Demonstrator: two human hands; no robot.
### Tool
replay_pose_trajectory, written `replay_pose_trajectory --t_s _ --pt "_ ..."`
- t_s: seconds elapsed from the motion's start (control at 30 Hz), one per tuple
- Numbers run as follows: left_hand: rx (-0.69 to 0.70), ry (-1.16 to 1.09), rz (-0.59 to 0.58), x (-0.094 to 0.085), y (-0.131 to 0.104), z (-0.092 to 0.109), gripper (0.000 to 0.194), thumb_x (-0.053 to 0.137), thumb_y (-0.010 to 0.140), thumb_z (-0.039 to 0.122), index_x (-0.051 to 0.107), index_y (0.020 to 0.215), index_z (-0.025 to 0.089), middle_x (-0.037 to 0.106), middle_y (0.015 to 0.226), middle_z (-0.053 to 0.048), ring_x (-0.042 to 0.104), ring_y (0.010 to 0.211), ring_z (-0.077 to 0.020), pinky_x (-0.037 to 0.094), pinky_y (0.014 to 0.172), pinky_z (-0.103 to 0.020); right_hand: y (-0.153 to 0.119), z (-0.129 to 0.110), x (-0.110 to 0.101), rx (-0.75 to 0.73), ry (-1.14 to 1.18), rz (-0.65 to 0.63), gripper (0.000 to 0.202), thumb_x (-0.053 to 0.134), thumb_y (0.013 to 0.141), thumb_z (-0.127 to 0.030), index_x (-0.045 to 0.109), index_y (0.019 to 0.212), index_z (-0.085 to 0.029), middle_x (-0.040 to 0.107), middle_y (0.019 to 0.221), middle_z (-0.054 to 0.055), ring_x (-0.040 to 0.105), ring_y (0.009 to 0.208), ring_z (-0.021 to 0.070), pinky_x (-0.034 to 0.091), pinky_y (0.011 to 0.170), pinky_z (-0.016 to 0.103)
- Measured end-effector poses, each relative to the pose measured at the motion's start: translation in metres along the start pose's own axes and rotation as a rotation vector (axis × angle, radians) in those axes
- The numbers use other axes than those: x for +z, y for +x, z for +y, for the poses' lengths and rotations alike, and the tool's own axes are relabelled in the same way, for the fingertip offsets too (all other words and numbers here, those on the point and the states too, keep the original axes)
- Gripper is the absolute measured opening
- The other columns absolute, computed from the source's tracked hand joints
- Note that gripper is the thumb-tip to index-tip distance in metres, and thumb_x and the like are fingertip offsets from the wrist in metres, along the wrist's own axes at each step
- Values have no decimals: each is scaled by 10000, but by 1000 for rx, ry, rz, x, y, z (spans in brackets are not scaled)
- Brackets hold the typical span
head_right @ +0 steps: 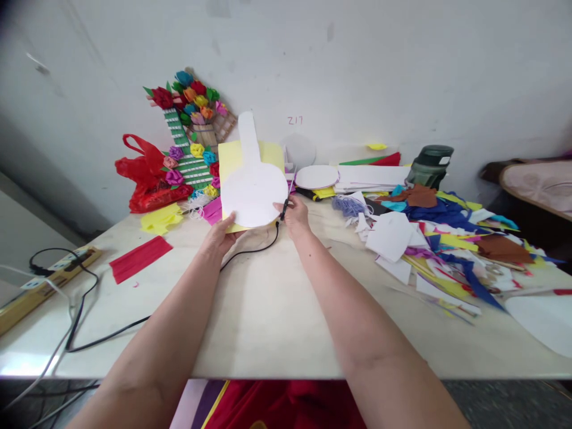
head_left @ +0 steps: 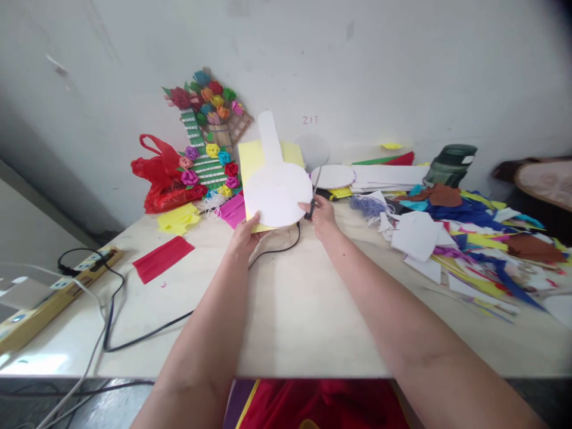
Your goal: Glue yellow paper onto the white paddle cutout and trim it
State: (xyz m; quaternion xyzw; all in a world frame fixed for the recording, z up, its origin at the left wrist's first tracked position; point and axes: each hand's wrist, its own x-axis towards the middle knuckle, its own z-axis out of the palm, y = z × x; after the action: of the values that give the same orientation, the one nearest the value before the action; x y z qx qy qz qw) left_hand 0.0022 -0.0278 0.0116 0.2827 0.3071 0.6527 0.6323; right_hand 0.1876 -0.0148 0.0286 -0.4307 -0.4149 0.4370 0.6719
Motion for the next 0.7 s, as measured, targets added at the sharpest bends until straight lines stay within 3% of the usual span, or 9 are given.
replay_pose_trajectory --t_s 0.17,0.33,0.57,0.7 --pt "60 16 57 -2 4 -3 243 606 712 93 585 953 115 664 907 -83 633 823 -209 531 750 -357 -2 0 1 -18 -29 -44 424 681 537 -317 511 895 -169 575 630 -22 502 454 84 341 362 180" --pt "91 -44 153 -8 9 1 254 598 718 85 574 963 149 668 895 -57 618 882 -206 528 759 -340 0 -2 -8 -38 -56 -130 356 665 579 -370 506 830 -174 529 504 -47 458 364 68 249 313 163" --pt "138 -61 187 -11 10 1 175 593 727 95 585 893 149 659 908 -45 618 875 -192 513 789 -364 4 -7 -28 -46 -141 -542 283 606 667 -402 533 756 -144 564 516 -11 485 376 80 234 317 176" --pt "146 -84 231 -10 10 1 165 594 733 107 583 894 139 643 943 -60 623 862 -191 505 803 -371 2 -14 -35 62 -299 -766 316 600 659 -380 565 830 -117 563 518 -13 469 374 71 241 324 176"
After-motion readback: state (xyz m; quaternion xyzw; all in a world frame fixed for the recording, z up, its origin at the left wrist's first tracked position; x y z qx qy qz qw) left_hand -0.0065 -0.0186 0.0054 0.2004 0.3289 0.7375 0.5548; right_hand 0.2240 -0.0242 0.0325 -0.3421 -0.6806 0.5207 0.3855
